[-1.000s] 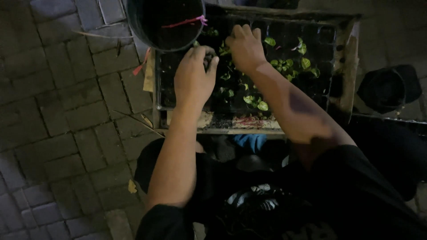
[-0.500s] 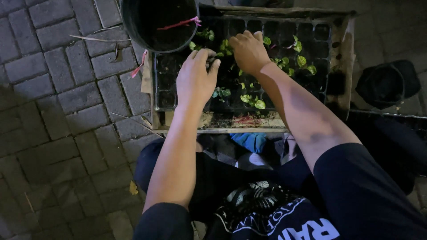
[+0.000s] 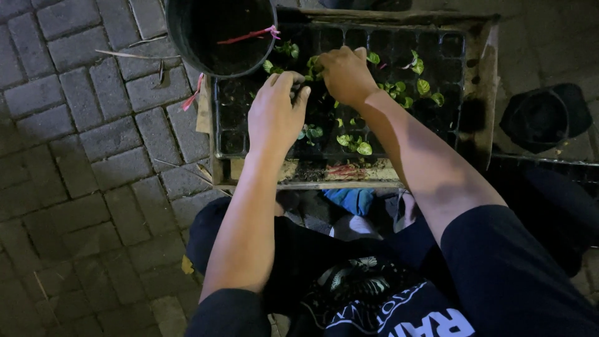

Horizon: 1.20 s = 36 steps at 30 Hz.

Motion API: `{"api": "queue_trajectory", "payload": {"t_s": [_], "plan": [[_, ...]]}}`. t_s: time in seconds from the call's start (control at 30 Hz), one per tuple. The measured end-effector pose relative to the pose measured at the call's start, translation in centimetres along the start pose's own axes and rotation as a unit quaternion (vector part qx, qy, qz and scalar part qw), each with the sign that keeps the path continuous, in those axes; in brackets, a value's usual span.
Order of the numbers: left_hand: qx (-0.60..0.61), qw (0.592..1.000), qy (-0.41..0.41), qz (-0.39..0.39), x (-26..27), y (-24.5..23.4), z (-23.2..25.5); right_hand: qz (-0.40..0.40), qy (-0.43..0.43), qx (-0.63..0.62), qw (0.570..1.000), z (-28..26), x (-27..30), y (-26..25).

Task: Transplanting small seedlings into a multi-cell seedling tray by hand.

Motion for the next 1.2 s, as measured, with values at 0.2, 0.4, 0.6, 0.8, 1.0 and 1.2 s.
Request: {"api": "queue_trajectory", "payload": {"t_s": [0.2, 0.4, 0.6, 0.8, 1.0, 1.2], "plan": [[-0.015, 1.000, -0.001, 0.005, 0.0, 0.0, 0.0, 0.013, 0.047, -0.031, 0.998, 0.4, 0.5, 0.3], [-0.011, 1.000, 0.018, 0.009, -0.1, 0.6, 0.0, -0.019, 0.077, 0.027, 0.996, 0.2, 0.6, 0.2], [-0.023, 1.000, 0.011, 0.003, -0.2, 0.9, -0.5, -0.022, 0.102, -0.021, 0.994, 0.5, -0.3, -1.4], [-0.016, 1.000, 0.019, 0.003, 0.0, 0.4, -0.1, 0.142, 0.075, -0.365, 0.917, 2.3, 3.0, -8.7], [0.107, 0.994, 0.020, -0.018, 0.1, 2.5, 0.5, 0.091, 0.299, -0.497, 0.809, 0.6, 6.0, -10.5], [0.137, 0.990, 0.042, 0.014, 0.7, 3.0, 0.7, 0.045, 0.228, -0.615, 0.753, -4.5, 6.5, -10.6]]}}
Point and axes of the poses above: each hand's wrist, its own x-axis away from the middle knuckle, its own y-axis out of the palm, z = x × y, the point moved 2 cm from there along -x, towards the middle knuckle, and after that the axes turned 3 degrees about y, right-handed, at the moved point
